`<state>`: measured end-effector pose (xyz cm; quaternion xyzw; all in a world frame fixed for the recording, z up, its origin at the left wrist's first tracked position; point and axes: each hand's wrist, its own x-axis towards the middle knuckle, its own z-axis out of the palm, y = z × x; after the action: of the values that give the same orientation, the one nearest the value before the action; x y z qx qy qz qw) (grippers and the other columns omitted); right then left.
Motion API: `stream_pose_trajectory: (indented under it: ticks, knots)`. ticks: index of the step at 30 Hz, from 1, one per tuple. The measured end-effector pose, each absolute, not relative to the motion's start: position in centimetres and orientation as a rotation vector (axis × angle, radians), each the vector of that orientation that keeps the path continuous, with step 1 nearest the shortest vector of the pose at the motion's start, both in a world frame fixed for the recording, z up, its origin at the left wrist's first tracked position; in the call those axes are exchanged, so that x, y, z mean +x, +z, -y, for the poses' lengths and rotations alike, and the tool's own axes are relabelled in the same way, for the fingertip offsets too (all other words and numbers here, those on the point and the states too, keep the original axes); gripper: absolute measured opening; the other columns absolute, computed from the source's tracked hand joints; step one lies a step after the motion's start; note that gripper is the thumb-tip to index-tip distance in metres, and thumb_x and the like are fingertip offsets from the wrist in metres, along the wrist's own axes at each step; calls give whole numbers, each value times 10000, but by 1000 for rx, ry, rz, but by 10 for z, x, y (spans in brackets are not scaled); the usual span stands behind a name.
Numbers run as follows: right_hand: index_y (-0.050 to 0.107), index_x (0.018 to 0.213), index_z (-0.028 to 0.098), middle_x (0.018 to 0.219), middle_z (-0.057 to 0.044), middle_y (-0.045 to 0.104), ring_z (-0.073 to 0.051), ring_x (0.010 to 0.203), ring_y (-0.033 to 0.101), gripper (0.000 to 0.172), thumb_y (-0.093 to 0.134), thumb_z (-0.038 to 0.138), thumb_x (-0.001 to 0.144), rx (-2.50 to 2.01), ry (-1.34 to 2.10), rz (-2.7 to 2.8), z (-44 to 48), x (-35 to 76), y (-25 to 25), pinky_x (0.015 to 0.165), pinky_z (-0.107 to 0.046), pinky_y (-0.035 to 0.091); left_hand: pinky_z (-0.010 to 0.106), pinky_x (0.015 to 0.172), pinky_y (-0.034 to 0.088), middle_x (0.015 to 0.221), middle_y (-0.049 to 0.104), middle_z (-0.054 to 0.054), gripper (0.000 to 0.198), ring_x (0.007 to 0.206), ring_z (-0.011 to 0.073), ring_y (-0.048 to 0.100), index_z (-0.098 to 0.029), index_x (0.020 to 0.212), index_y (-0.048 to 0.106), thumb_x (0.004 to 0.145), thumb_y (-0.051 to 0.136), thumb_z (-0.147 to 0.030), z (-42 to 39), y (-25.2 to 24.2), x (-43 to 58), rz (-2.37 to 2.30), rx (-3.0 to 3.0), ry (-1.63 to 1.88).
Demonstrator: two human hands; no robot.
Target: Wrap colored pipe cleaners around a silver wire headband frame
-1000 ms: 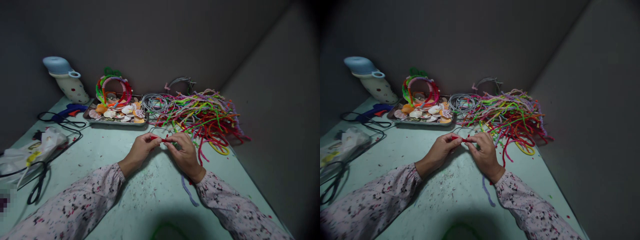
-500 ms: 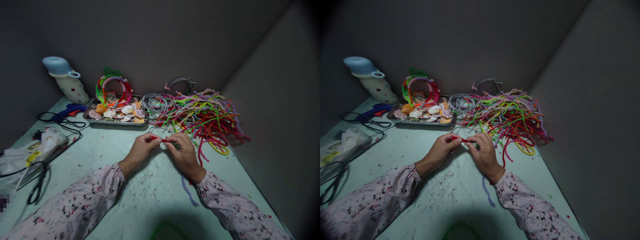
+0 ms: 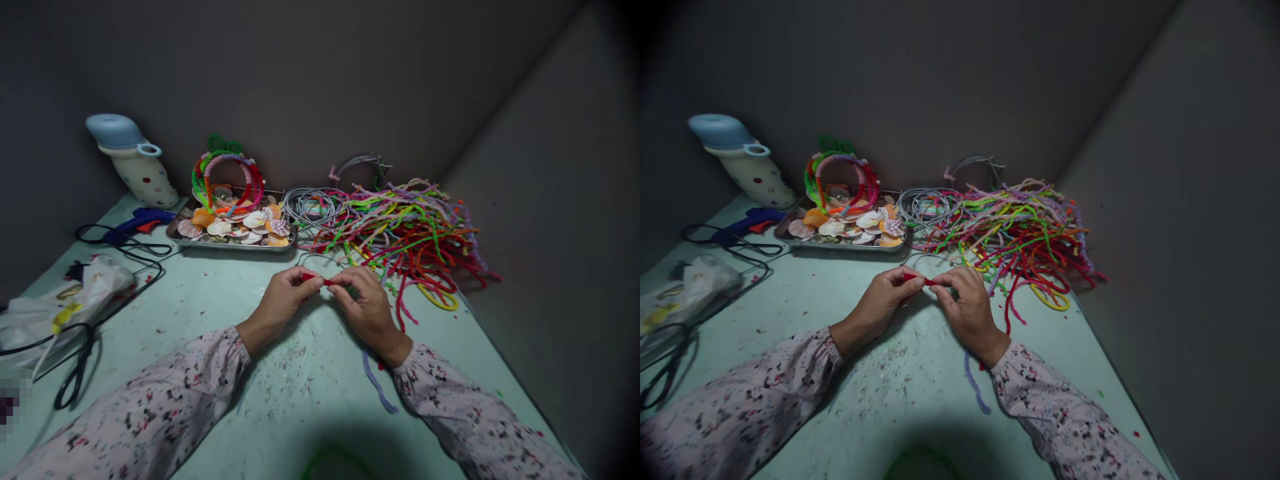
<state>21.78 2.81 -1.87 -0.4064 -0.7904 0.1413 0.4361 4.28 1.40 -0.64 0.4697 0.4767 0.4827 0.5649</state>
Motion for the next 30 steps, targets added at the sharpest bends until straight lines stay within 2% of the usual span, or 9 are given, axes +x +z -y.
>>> stream_pose_trajectory:
  ticks: [19, 30]
  knots:
    - [624, 862, 227, 866, -32, 631, -204, 873, 569, 12, 627, 239, 860, -1003, 443, 1959, -30, 218, -21, 824, -385, 436, 230, 503, 285, 596, 519, -37, 230, 519, 74, 387, -144, 789, 652, 767, 702, -368, -14, -10, 43, -1098, 1098, 1131]
    - [613, 852, 215, 855, -34, 607, -194, 864, 559, 68, 573, 247, 896, -999, 529, 1928, -29, 218, -19, 812, -370, 435, 232, 501, 290, 615, 535, -32, 240, 528, 74, 401, -139, 803, 651, 768, 704, -370, -16, -11, 43, -1108, 1107, 1135]
